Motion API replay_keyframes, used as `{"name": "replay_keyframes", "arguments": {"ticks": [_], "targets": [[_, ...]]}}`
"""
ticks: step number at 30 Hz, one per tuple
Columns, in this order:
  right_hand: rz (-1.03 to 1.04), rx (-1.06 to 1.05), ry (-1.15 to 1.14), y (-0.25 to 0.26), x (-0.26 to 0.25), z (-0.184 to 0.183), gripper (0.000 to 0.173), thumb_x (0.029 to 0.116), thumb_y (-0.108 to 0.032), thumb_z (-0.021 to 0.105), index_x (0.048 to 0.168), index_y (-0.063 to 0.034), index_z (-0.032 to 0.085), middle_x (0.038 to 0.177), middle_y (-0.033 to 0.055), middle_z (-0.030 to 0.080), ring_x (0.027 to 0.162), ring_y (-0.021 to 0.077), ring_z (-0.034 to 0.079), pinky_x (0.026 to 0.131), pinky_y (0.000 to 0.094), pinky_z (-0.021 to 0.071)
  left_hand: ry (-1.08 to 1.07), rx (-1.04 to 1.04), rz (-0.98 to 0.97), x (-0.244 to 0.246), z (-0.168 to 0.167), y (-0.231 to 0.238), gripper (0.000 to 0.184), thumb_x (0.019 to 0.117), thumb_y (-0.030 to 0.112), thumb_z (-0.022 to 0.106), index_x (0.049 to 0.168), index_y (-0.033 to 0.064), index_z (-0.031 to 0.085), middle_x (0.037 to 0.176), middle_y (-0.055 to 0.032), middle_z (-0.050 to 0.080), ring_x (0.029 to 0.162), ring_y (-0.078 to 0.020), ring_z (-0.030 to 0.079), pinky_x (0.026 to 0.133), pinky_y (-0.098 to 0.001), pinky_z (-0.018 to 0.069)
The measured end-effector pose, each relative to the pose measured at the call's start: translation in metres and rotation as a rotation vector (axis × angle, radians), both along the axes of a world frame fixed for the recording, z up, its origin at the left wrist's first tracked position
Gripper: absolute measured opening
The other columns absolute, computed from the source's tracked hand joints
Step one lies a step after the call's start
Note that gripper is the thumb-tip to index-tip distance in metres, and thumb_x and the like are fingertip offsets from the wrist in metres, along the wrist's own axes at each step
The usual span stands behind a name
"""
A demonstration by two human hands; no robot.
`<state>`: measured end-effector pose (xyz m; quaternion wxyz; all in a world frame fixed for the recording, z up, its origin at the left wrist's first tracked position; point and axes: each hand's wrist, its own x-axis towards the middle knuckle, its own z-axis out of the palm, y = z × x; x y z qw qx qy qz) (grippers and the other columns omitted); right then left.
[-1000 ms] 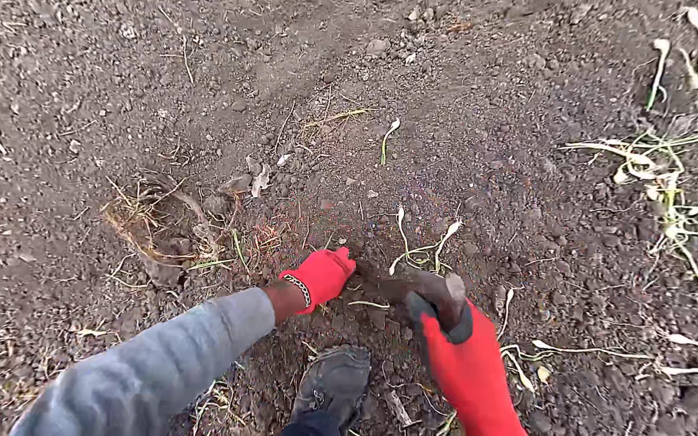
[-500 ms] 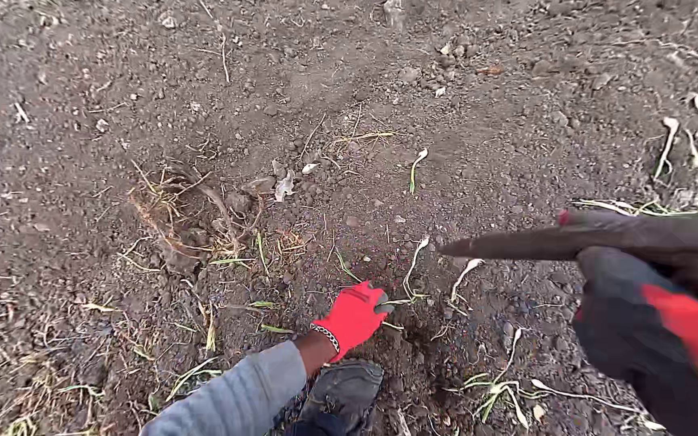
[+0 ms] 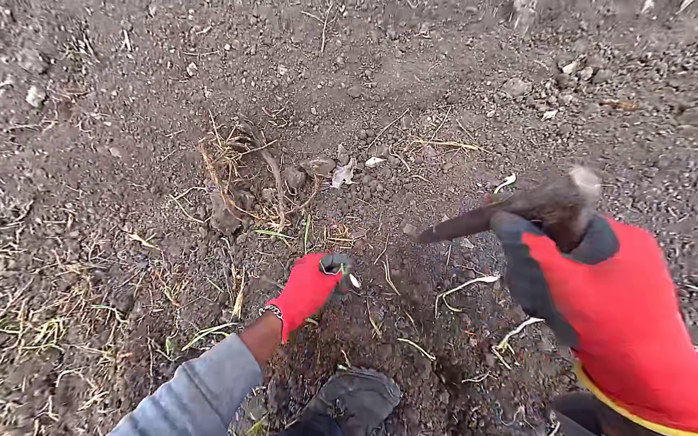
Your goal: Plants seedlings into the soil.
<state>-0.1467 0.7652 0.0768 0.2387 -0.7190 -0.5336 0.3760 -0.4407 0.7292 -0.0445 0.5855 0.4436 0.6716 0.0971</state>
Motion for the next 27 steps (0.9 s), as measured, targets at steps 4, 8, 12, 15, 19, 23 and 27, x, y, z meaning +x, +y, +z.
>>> {"name": "replay_keyframes", "arguments": {"ticks": [4, 8, 12, 15, 19, 23, 27], "targets": [[0.061, 0.103, -0.031, 0.049, -0.037, -0.027, 0.029, 0.0989, -0.040, 0.062, 0.107, -0.0115, 0.065, 0.082, 0.0059, 0.065, 0.068, 0.0211, 0.065, 0.061, 0.0479, 0.0542, 0.132, 0.138, -0.028, 0.013, 0.026, 0.057, 0.021, 0.1052, 0.020, 0.060, 0.118, 0.0099, 0.074, 0.092, -0.0081, 0.073, 0.068, -0.0172, 0.068, 0.065, -0.0393, 0.0611], [0.137, -0.223, -0.011, -0.016, -0.070, -0.167, 0.033, 0.0984, -0.034, 0.064, 0.115, -0.0050, 0.064, 0.094, 0.0209, 0.067, 0.084, 0.0393, 0.068, 0.069, 0.0637, 0.0540, 0.333, 0.407, -0.249, 0.057, 0.003, 0.106, 0.020, 0.1007, 0.022, 0.064, 0.110, 0.0099, 0.077, 0.103, -0.0107, 0.075, 0.100, -0.0254, 0.071, 0.093, -0.0536, 0.0557], [-0.124, -0.181, 0.119, -0.059, -0.007, -0.094, 0.031, 0.0995, -0.038, 0.064, 0.115, -0.0121, 0.068, 0.082, 0.0061, 0.068, 0.068, 0.0208, 0.067, 0.059, 0.0469, 0.0568, 0.481, 0.148, -0.735, 0.087, -0.070, 0.048, 0.028, 0.1012, 0.028, 0.061, 0.123, 0.0147, 0.072, 0.126, -0.0141, 0.069, 0.122, -0.0347, 0.064, 0.102, -0.0618, 0.0511], [-0.203, -0.074, 0.120, -0.131, 0.044, -0.042, 0.034, 0.0959, -0.031, 0.065, 0.121, -0.0098, 0.069, 0.095, -0.0029, 0.075, 0.079, 0.0043, 0.071, 0.071, 0.0304, 0.0627, 0.559, 0.163, -0.721, 0.073, -0.050, 0.040, 0.030, 0.1038, 0.033, 0.059, 0.124, 0.0152, 0.071, 0.122, -0.0154, 0.071, 0.119, -0.0361, 0.066, 0.100, -0.0629, 0.0512], [-0.210, -0.374, -0.007, -0.206, 0.040, -0.107, 0.050, 0.0931, -0.030, 0.067, 0.133, 0.0005, 0.064, 0.109, 0.0176, 0.074, 0.101, 0.0312, 0.072, 0.091, 0.0557, 0.0560, 0.667, 0.321, -0.662, 0.081, -0.003, 0.048, 0.040, 0.0999, 0.043, 0.066, 0.128, 0.0153, 0.070, 0.122, -0.0165, 0.071, 0.116, -0.0370, 0.067, 0.099, -0.0629, 0.0519], [-0.230, -0.497, 0.004, -0.213, 0.028, -0.142, 0.052, 0.0949, -0.034, 0.064, 0.137, -0.0031, 0.062, 0.115, 0.0208, 0.072, 0.109, 0.0375, 0.069, 0.095, 0.0596, 0.0525, 0.613, 0.470, -0.723, 0.158, 0.006, 0.029, 0.046, 0.0992, 0.049, 0.065, 0.130, 0.0148, 0.069, 0.123, -0.0171, 0.069, 0.106, -0.0362, 0.070, 0.088, -0.0593, 0.0572], [-0.220, -0.548, 0.015, -0.214, 0.025, -0.139, 0.051, 0.0969, -0.040, 0.062, 0.137, -0.0076, 0.062, 0.114, 0.0171, 0.072, 0.107, 0.0336, 0.069, 0.094, 0.0567, 0.0537, 0.550, 0.352, -0.918, 0.216, -0.034, 0.001, 0.045, 0.0985, 0.046, 0.066, 0.129, 0.0128, 0.068, 0.131, -0.0200, 0.062, 0.112, -0.0376, 0.067, 0.089, -0.0588, 0.0579]]}}
